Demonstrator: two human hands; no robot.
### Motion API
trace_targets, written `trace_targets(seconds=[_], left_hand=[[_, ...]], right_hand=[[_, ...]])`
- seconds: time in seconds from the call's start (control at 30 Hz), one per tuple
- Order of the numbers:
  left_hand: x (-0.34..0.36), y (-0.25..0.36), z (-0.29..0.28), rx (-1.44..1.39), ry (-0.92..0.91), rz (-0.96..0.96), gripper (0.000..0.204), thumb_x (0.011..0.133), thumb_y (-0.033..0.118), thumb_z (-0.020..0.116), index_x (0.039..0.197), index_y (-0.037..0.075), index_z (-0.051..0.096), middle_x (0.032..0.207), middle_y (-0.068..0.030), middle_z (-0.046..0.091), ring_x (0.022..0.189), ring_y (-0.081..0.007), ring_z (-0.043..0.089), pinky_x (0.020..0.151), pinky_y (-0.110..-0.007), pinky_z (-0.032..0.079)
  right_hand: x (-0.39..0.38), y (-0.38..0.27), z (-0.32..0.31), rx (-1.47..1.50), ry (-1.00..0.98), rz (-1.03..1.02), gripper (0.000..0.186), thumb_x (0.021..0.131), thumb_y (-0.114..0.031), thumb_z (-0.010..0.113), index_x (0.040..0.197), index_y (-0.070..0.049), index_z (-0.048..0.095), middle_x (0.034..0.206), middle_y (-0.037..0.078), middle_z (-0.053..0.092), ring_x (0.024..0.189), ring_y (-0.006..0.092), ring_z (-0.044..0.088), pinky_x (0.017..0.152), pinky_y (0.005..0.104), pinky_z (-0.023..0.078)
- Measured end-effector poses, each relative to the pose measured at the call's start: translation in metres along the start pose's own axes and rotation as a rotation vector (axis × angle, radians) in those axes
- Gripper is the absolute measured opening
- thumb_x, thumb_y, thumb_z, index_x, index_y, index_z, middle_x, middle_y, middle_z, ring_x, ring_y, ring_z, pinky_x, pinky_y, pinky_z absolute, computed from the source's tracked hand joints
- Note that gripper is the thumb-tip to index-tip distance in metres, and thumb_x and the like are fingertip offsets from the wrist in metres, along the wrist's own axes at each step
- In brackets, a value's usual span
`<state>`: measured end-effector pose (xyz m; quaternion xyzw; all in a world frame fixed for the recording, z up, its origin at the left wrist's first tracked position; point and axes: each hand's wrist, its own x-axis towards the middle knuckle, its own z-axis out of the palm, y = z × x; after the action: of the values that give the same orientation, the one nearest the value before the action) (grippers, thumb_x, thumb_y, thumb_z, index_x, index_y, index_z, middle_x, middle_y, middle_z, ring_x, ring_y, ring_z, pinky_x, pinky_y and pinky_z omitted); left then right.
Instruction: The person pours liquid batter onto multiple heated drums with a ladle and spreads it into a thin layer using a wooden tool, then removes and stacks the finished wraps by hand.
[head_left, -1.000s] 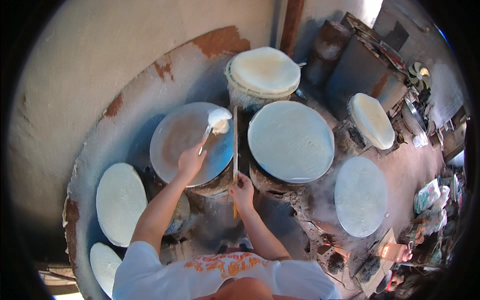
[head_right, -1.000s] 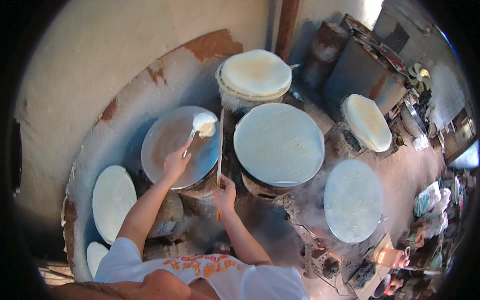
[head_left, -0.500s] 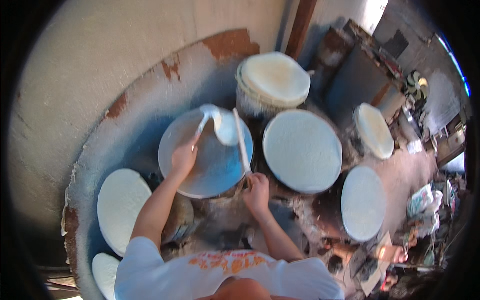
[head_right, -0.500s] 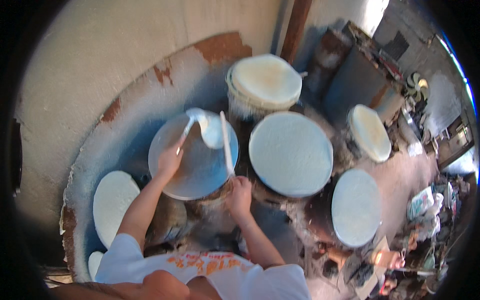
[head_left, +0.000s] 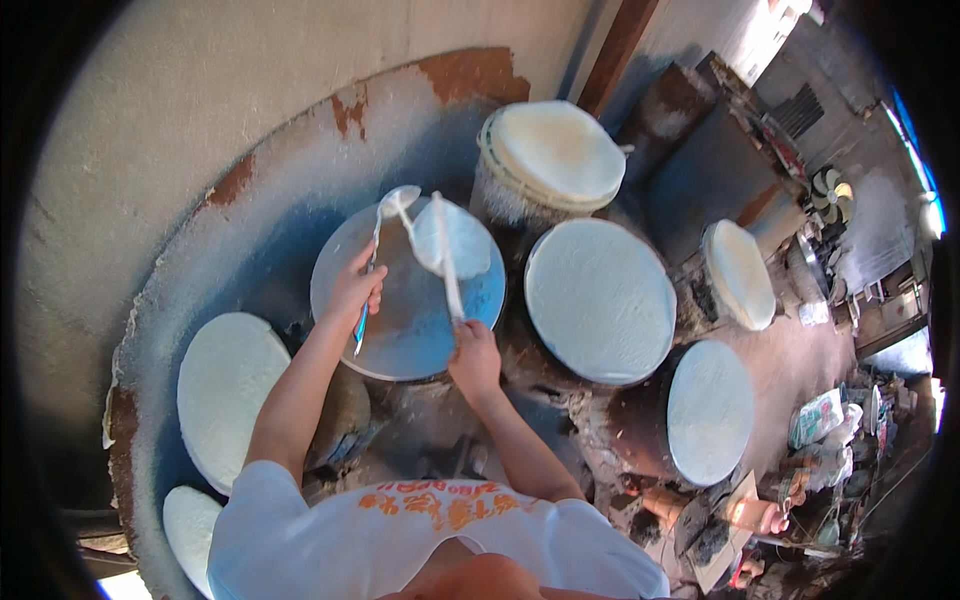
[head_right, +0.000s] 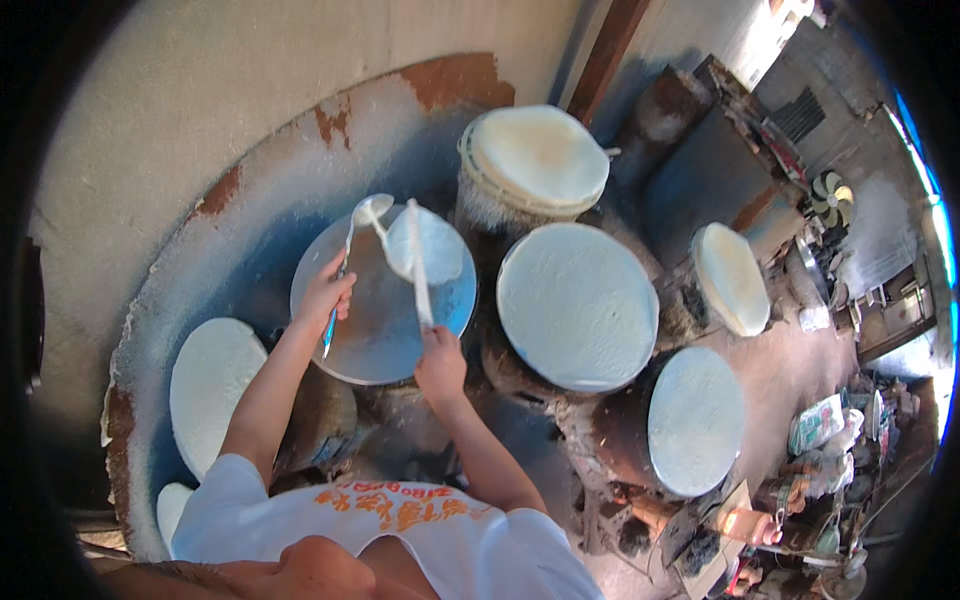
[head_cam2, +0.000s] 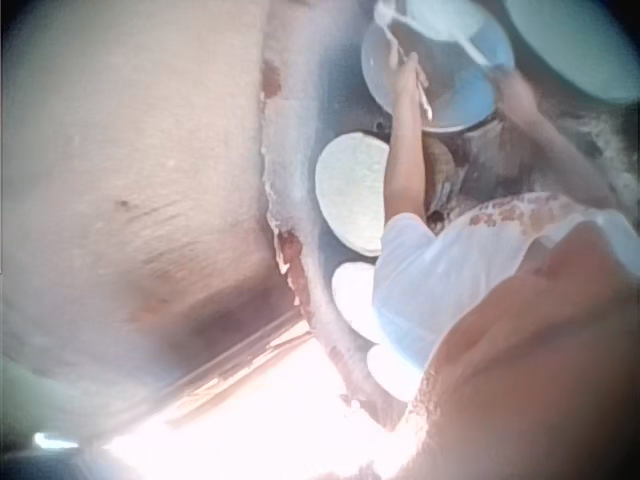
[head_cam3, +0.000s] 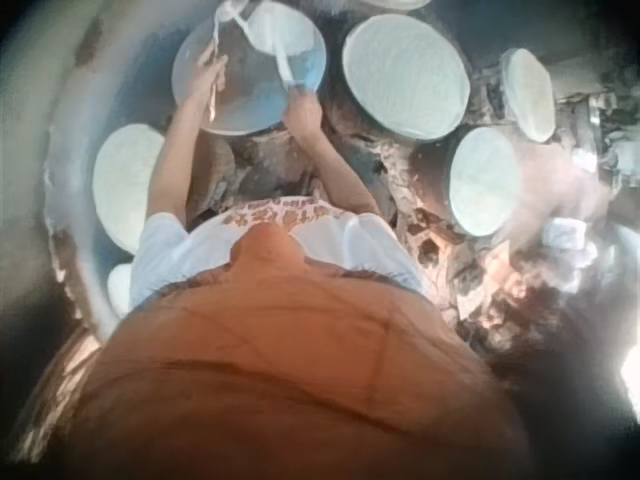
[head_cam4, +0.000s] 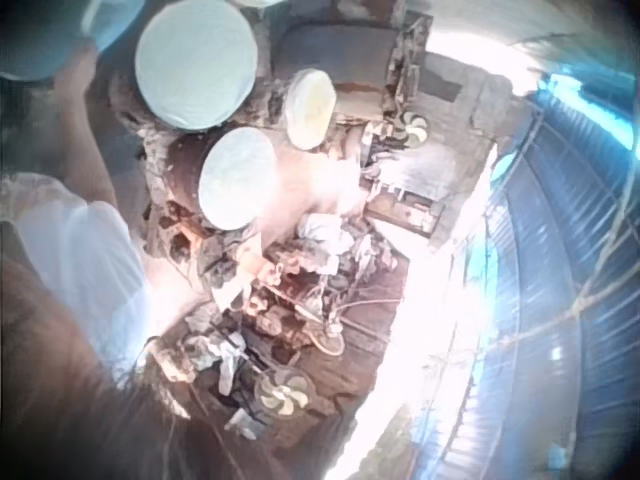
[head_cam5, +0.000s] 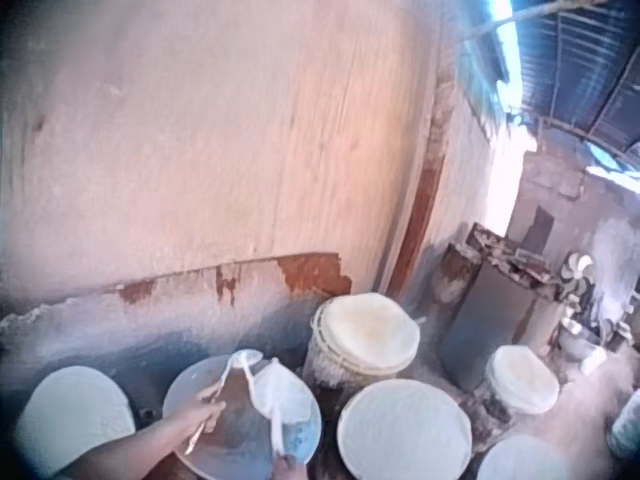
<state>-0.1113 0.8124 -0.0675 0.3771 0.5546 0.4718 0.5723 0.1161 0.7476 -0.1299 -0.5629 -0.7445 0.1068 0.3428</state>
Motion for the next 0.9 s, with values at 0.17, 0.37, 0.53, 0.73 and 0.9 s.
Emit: trace_targets(seconds=[0.17, 0.37, 0.53, 0.73, 0.9], left_hand=[[-0.028, 0.011, -0.031, -0.746, -0.166, -0.117, 0.049, 0.094, 0.014, 0.052, 0.138, 0.027, 0.035, 0.059, 0.0041, 0.038, 0.042, -0.003, 0.037, 0.036, -0.019, 0.035], [-0.032, -0.011, -0.053, -1.194, -0.599, -0.087, 0.026, 0.097, 0.015, 0.046, 0.119, 0.028, 0.055, 0.061, 0.0051, 0.038, 0.042, -0.0031, 0.038, 0.037, -0.018, 0.036], [-0.101, 0.029, -0.039, -1.205, -0.168, -0.014, 0.039, 0.098, 0.015, 0.044, 0.134, 0.031, 0.041, 0.062, 0.0034, 0.037, 0.04, -0.0024, 0.036, 0.032, -0.017, 0.031], [-0.138, 0.031, -0.033, -0.94, 0.055, 0.103, 0.046, 0.097, 0.016, 0.047, 0.138, 0.032, 0.034, 0.062, 0.0027, 0.038, 0.037, -0.0026, 0.034, 0.03, -0.017, 0.029], [-0.135, 0.038, -0.004, -0.85, 0.149, 0.184, 0.048, 0.096, 0.014, 0.047, 0.139, 0.033, 0.034, 0.061, 0.0028, 0.038, 0.039, -0.0033, 0.035, 0.032, -0.017, 0.029]], right_hand=[[0.007, 0.026, -0.017, -0.102, 0.009, 0.023, 0.035, 0.07, -0.004, 0.057, 0.104, -0.009, 0.064, 0.1, 0.009, 0.061, 0.091, 0.0304, 0.055, 0.076, 0.0386, 0.05], [0.053, -0.006, 0.011, 0.069, 0.013, -0.126, 0.036, 0.069, 0.001, 0.052, 0.103, -0.005, 0.063, 0.1, 0.011, 0.061, 0.088, 0.0327, 0.056, 0.077, 0.0413, 0.049], [0.025, 0.031, -0.008, 0.099, -0.079, -0.02, 0.034, 0.064, 0.001, 0.059, 0.097, -0.004, 0.067, 0.097, 0.012, 0.062, 0.089, 0.0332, 0.056, 0.078, 0.0409, 0.049], [0.054, 0.013, -0.013, 0.028, -0.174, -0.163, 0.042, 0.062, -0.001, 0.064, 0.103, -0.007, 0.067, 0.103, 0.008, 0.064, 0.092, 0.0317, 0.056, 0.082, 0.0382, 0.048], [0.081, 0.07, -0.026, -0.031, -0.126, -0.176, 0.039, 0.062, -0.001, 0.064, 0.1, -0.006, 0.068, 0.103, 0.009, 0.064, 0.091, 0.0317, 0.056, 0.081, 0.0386, 0.048]])
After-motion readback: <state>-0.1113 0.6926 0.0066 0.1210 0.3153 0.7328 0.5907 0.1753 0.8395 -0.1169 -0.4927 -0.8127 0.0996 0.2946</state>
